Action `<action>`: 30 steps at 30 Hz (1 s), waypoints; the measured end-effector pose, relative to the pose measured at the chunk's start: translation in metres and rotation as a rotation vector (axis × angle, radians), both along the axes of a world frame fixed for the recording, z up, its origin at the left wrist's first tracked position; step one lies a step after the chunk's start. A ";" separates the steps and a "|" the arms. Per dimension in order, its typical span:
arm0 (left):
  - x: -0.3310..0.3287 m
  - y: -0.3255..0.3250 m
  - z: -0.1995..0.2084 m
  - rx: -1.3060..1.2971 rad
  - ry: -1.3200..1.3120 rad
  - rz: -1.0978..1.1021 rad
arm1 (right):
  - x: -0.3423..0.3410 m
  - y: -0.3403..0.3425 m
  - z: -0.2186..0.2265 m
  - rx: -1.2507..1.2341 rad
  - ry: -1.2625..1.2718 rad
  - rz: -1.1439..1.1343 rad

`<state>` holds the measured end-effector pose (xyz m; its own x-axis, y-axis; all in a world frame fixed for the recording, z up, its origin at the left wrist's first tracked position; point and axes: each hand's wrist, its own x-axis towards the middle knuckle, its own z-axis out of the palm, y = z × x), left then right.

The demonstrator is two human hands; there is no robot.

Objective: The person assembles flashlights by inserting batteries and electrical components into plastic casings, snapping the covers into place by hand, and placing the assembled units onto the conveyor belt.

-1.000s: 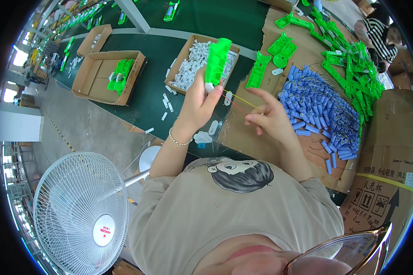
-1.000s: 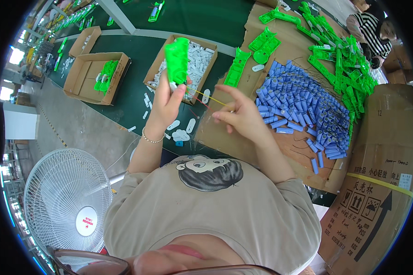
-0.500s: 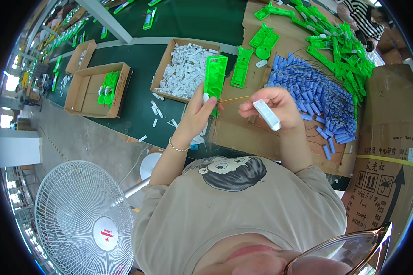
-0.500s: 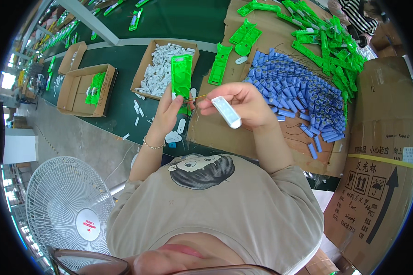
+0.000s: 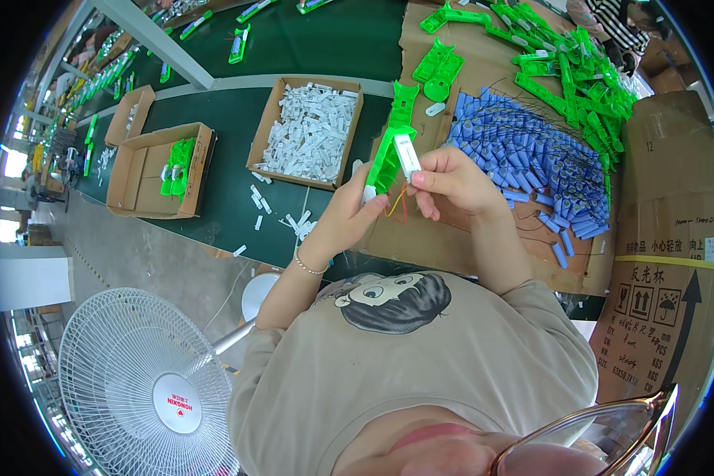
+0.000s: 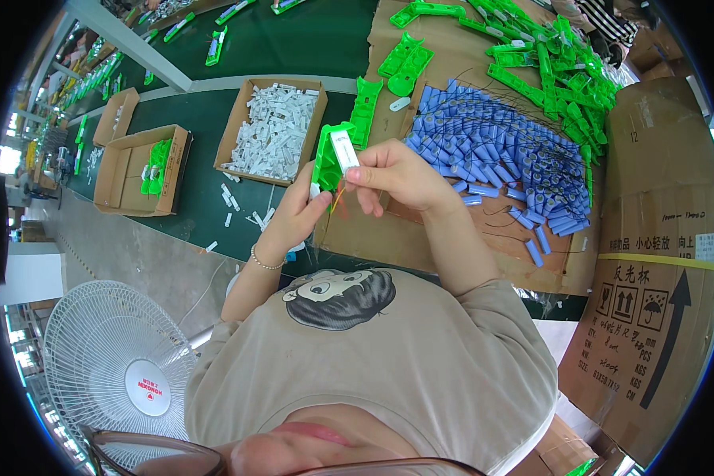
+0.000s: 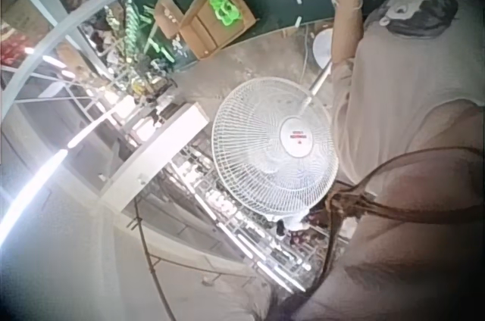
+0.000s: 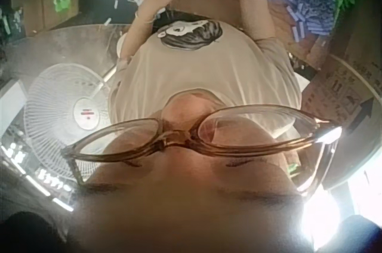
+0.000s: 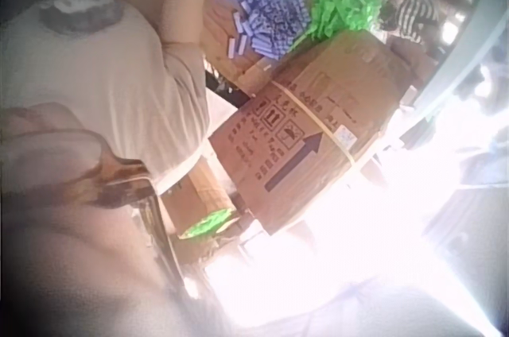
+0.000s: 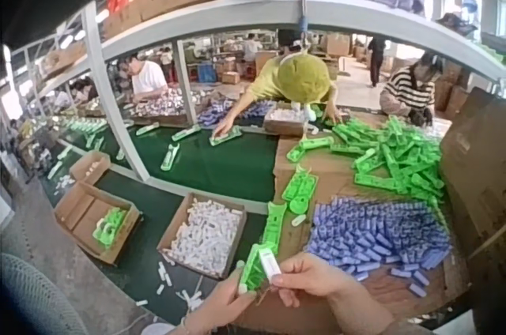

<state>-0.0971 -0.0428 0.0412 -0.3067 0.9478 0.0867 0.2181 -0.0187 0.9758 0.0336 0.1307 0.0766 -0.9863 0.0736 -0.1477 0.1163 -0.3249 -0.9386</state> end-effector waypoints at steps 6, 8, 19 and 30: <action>0.001 -0.003 -0.004 0.037 0.038 -0.004 | -0.004 0.003 -0.006 0.454 -0.037 -0.385; 0.007 -0.002 -0.008 0.039 0.056 -0.027 | -0.013 -0.006 -0.015 0.503 0.081 -0.574; 0.033 0.012 -0.015 0.069 -1.526 -0.113 | -0.020 -0.018 -0.024 0.373 0.225 -0.792; 0.039 0.010 -0.011 -0.067 -0.743 0.063 | -0.015 -0.017 -0.016 0.909 0.312 -0.667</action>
